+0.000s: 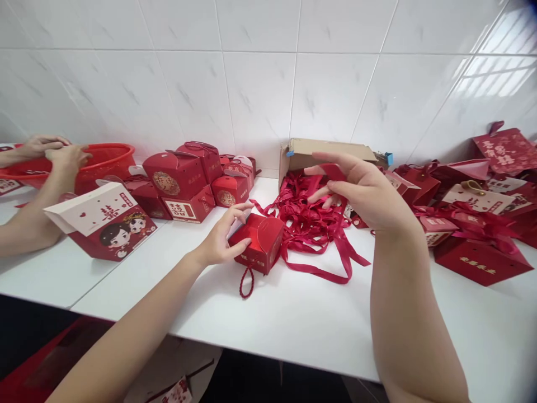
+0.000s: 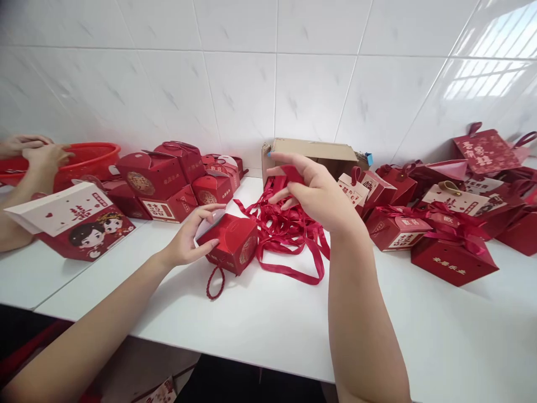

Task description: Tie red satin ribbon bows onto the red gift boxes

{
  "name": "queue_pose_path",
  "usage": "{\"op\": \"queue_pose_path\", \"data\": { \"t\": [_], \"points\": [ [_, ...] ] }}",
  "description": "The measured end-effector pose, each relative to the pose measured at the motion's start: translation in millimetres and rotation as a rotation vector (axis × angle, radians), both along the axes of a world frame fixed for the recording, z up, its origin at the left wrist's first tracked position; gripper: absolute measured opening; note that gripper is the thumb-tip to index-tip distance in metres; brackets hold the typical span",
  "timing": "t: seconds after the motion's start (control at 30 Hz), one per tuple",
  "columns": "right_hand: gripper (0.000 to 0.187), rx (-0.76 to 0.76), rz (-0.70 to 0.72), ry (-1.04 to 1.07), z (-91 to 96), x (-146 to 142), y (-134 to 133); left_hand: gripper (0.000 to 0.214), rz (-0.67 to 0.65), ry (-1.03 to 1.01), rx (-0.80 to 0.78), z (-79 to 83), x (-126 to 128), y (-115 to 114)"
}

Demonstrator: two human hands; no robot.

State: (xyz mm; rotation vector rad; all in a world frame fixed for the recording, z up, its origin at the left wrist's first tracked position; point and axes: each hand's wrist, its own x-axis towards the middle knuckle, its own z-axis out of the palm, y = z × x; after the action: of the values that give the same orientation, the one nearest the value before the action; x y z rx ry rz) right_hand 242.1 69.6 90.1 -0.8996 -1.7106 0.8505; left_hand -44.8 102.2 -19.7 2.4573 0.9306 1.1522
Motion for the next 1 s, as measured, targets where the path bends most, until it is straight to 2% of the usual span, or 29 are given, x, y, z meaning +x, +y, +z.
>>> {"op": "queue_pose_path", "data": {
  "t": [0.13, 0.3, 0.47, 0.63, 0.73, 0.83, 1.0],
  "points": [
    [0.027, 0.044, -0.094, 0.045, -4.7, -6, 8, 0.037, 0.034, -0.023, 0.025, -2.8, -3, 4],
    [0.026, 0.124, -0.206, 0.154, -9.1, -5, 18, 0.028, 0.084, -0.090, -0.003, -7.2, -5, 8],
    [0.043, 0.205, -0.219, 0.128, -9.5, 2, 17, 0.026, 0.113, -0.104, -0.033, -7.8, -4, 8],
    [0.023, 0.250, -0.224, 0.100, -7.0, 2, 10, 0.028, 0.072, -0.103, 0.009, -6.2, -3, 7],
    [0.021, 0.245, -0.219, 0.108, -7.1, 0, 10, 0.028, 0.069, -0.085, 0.017, -6.3, -3, 8],
    [0.028, 0.214, -0.226, 0.105, -7.5, -3, 10, 0.028, 0.059, -0.084, 0.029, -6.7, -4, 8],
    [0.026, 0.002, -0.161, 0.023, -4.7, -13, 4, 0.027, 0.066, -0.092, 0.040, -6.4, -4, 8]
  ]
}}
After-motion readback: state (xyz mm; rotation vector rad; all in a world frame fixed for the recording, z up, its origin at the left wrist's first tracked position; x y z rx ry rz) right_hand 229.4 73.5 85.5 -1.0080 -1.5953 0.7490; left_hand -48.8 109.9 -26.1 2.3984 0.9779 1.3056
